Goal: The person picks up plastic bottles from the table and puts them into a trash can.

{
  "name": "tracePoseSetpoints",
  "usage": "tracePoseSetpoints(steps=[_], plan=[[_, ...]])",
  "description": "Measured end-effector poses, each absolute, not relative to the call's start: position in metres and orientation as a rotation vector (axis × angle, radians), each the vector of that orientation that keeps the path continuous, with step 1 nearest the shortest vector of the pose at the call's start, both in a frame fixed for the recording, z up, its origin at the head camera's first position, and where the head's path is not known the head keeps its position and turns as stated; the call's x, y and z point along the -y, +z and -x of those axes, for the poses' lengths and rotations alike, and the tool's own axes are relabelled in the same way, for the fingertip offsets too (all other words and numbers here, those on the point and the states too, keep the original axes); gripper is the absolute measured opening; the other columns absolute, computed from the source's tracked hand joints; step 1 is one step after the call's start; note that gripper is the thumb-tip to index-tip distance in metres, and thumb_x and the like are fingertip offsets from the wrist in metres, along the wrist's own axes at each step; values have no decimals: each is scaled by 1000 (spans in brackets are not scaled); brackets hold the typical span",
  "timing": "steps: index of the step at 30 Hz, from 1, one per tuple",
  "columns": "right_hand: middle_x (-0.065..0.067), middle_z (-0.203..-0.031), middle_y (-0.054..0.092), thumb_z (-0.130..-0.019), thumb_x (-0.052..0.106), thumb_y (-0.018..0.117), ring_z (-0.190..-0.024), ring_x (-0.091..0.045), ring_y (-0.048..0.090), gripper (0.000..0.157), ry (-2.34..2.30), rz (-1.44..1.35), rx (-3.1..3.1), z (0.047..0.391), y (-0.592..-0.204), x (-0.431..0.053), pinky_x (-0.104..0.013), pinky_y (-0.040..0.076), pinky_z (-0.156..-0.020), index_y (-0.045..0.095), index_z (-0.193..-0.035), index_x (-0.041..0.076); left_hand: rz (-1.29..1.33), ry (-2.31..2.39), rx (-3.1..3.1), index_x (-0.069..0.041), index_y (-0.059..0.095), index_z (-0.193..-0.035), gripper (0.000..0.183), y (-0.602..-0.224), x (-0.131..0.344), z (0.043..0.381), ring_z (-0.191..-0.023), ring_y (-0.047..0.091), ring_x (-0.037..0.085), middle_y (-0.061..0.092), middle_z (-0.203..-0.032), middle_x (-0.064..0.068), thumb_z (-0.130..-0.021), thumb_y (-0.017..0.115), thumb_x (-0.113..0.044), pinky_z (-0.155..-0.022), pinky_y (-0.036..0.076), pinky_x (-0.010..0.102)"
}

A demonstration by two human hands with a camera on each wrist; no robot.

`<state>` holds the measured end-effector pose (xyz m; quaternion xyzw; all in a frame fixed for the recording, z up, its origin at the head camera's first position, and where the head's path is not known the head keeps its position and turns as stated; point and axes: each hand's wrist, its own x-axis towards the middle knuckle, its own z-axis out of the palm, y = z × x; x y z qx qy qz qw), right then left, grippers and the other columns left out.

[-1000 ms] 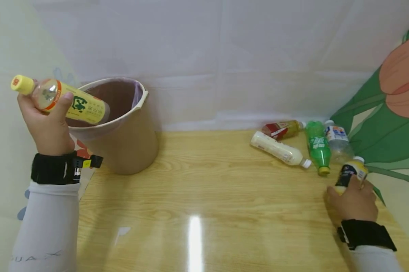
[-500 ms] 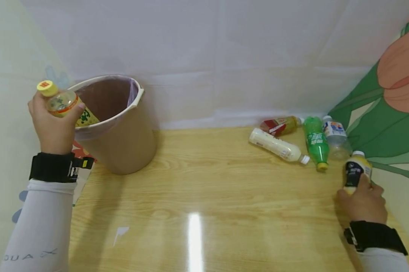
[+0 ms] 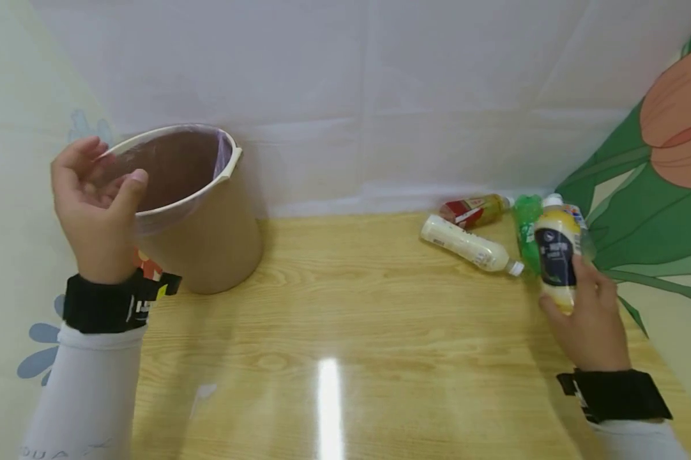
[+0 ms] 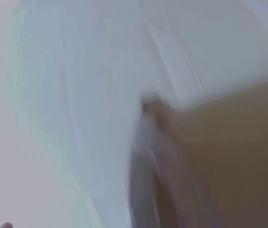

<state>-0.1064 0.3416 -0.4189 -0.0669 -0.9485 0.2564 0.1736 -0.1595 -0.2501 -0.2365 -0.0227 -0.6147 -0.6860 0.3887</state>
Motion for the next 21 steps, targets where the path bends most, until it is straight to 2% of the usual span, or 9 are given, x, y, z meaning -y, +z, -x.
tracePoseSetpoints(steps=[5,10,14,18,21], plan=[[-34,-142,32,-81,9,70,-111,-52,44,88,753,-191,2580,112,-420,-287,-68,41,-78,21,-155,16,322,-1866,1612,-3,54,-122,48,-262,210,156,-115,54,24,56,-120,8,-78,71,6,-92,50,23],[-29,-140,39,-73,6,76,-115,-45,49,91,757,-458,2491,113,-424,-237,-62,48,-83,31,-152,13,347,-1978,1867,-3,48,-132,50,-311,162,155,-123,50,26,55,-127,3,-85,66,4,-96,48,24],[-24,-142,40,-75,12,76,-115,-38,52,88,785,-594,2499,109,-427,-202,-54,52,-82,32,-151,14,297,-2128,1999,-3,44,-135,50,-354,126,153,-128,48,30,52,-130,1,-90,64,-3,-96,49,23],[-19,-146,38,-79,20,75,-118,-32,53,86,819,-695,2538,104,-430,-175,-48,55,-84,30,-152,18,225,-2258,2083,-9,42,-137,51,-386,96,147,-130,48,30,49,-136,9,-91,64,-11,-98,49,28],[-16,-147,37,-80,22,74,-118,-28,54,85,862,-782,2542,101,-433,-159,-44,56,-86,30,-152,18,176,-2358,2114,-11,37,-142,58,-401,79,142,-126,49,28,45,-138,14,-90,64,-15,-98,49,33]])
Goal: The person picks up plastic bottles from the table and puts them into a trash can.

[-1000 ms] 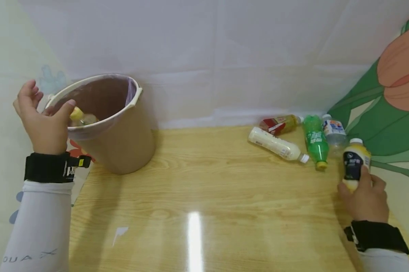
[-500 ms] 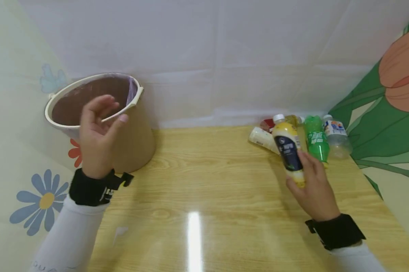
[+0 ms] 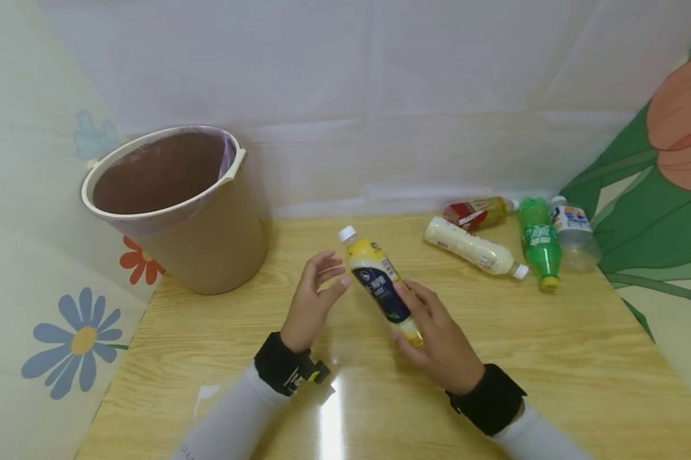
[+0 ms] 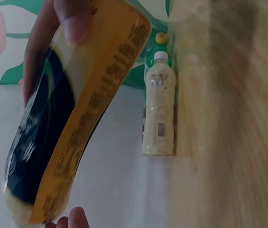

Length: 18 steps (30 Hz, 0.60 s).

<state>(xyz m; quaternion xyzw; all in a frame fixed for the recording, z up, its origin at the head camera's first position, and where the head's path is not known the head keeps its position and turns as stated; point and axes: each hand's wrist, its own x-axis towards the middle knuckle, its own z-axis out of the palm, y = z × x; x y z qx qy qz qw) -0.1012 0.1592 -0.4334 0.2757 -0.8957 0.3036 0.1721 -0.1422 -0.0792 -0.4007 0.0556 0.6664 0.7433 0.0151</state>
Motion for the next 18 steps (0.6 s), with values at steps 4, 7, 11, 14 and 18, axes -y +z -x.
tracePoseSetpoints(steps=[4,7,11,14,18], plan=[[-15,-147,37,-81,24,73,-116,-24,55,82,897,-882,2517,97,-441,-147,-40,56,-85,31,-151,16,-114,2344,-1931,-18,27,-146,68,-413,65,137,-119,54,22,46,-137,13,-90,64,-19,-95,51,33],[-15,-147,37,-81,23,73,-116,-22,54,81,914,-920,2496,94,-446,-141,-38,57,-83,32,-151,15,-98,2358,-1899,-22,26,-145,67,-417,61,137,-113,58,20,52,-134,12,-91,65,-24,-92,52,31],[-15,-147,37,-80,22,74,-117,-22,54,83,924,-932,2495,91,-449,-138,-37,57,-83,31,-151,15,-70,2320,-1936,-24,29,-142,62,-418,59,138,-109,61,19,54,-131,12,-91,65,-29,-89,51,31],[-15,-147,37,-80,23,75,-116,-22,54,84,914,-934,2493,91,-449,-139,-37,57,-83,31,-151,15,-44,2317,-1932,-25,31,-141,60,-416,58,138,-108,60,20,55,-130,12,-91,64,-29,-88,51,31],[-15,-146,38,-81,26,73,-116,-23,55,82,892,-943,2477,94,-447,-141,-39,57,-84,32,-151,14,-52,2357,-1906,-22,30,-143,63,-411,56,139,-111,59,21,55,-131,12,-91,65,-26,-91,50,32]])
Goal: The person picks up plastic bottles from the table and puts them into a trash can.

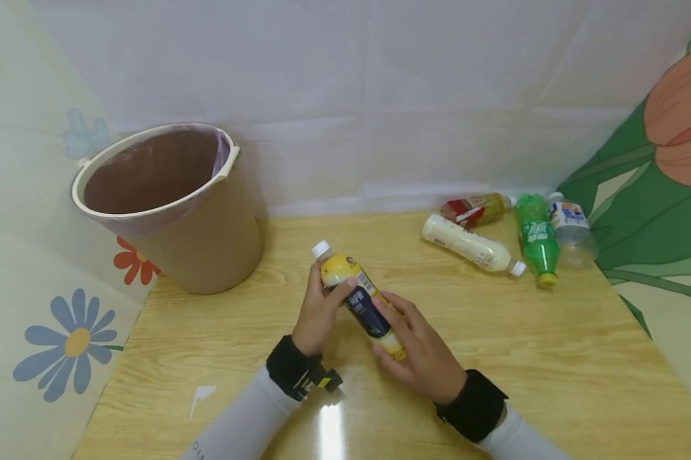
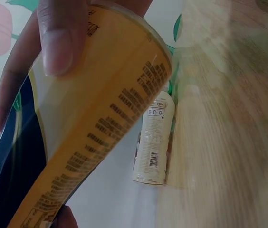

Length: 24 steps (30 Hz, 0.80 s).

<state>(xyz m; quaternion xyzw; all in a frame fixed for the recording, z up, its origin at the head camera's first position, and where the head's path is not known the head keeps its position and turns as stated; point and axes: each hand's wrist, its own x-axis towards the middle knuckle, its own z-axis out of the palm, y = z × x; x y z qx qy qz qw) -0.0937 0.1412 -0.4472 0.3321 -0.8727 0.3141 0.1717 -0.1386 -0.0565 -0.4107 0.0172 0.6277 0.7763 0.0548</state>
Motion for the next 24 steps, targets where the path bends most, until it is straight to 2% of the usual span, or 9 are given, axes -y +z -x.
tracePoseSetpoints(steps=[5,12,19,24], plan=[[-15,-147,38,-83,29,73,-119,-24,54,81,883,-942,2463,97,-442,-144,-42,55,-89,32,-151,13,-88,2404,-1896,-16,26,-146,68,-401,59,139,-113,58,20,53,-132,12,-90,65,-21,-96,50,33],[-14,-148,38,-88,27,68,-133,-28,45,77,858,-852,2536,108,-432,-162,-48,44,-105,28,-152,10,-132,2589,-1914,-18,32,-140,58,-378,87,149,-109,59,18,58,-122,6,-91,62,-12,-98,48,33],[-23,-142,41,-84,17,72,-129,-38,44,74,792,-681,2505,139,-430,-198,-54,40,-101,37,-147,5,-273,2816,-2034,-18,35,-135,54,-328,131,155,-109,58,18,59,-119,4,-89,58,-2,-97,48,31],[-29,-138,43,-82,16,73,-125,-47,43,69,740,-490,2538,179,-440,-237,-60,36,-101,42,-142,2,-476,3071,-1991,-11,38,-133,57,-284,161,160,-108,53,20,56,-119,9,-83,63,2,-96,45,29]])
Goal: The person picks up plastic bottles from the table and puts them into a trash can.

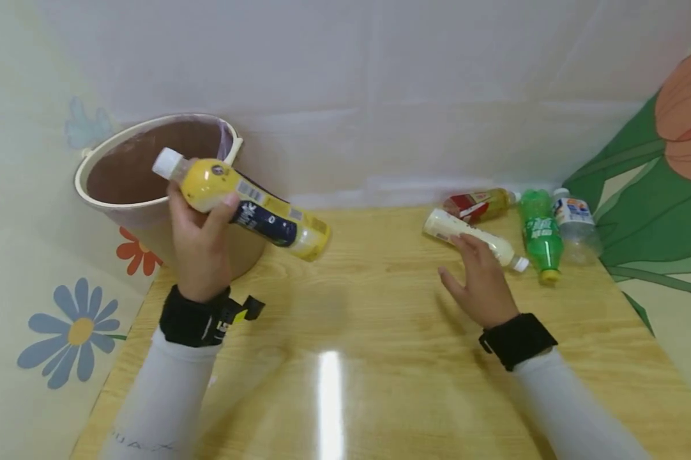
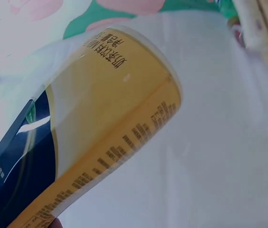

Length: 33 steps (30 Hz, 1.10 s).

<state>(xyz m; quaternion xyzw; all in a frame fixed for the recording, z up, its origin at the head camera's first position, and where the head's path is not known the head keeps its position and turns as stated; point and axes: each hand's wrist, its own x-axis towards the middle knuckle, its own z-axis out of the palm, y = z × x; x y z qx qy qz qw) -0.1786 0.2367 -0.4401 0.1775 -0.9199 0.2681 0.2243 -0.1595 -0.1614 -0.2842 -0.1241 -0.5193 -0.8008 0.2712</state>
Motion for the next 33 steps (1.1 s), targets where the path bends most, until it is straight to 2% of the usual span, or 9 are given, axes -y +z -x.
tracePoseSetpoints(steps=[7,12,16,19,25,33], plan=[[-32,-142,34,-90,25,66,-126,-52,37,67,720,-169,2794,221,-450,-287,-65,33,-100,36,-144,0,348,-2114,1061,-9,38,-128,69,-219,211,163,-99,55,27,55,-112,15,-69,71,7,-85,50,34],[-33,-148,27,-91,34,64,-132,-53,30,76,705,-78,2914,236,-453,-307,-65,27,-106,28,-149,1,187,-1926,1131,-15,34,-135,76,-199,258,171,-108,52,24,51,-119,11,-70,71,1,-97,49,37],[-36,-146,28,-90,37,65,-132,-55,28,79,661,-118,2934,244,-457,-316,-65,25,-107,28,-149,-2,-21,-1839,1200,-21,31,-141,83,-199,288,175,-116,49,19,48,-126,5,-72,73,1,-103,47,30],[-39,-143,30,-90,37,65,-130,-56,29,81,646,-144,2955,247,-462,-321,-66,25,-107,27,-148,-4,-100,-1820,1288,-22,32,-140,84,-206,298,176,-119,46,16,46,-127,3,-73,74,5,-104,42,22],[-40,-143,29,-90,36,65,-126,-58,32,83,684,-125,3014,248,-470,-325,-68,28,-105,22,-151,-1,-80,-1888,1372,-22,36,-134,82,-221,300,184,-117,47,16,48,-124,3,-69,70,14,-98,42,24],[-43,-133,36,-89,24,67,-119,-57,38,74,735,-192,3008,247,-468,-319,-68,33,-100,30,-145,-8,-119,-1899,1440,-25,37,-136,82,-229,302,183,-120,46,14,45,-128,0,-72,69,15,-97,43,24]])
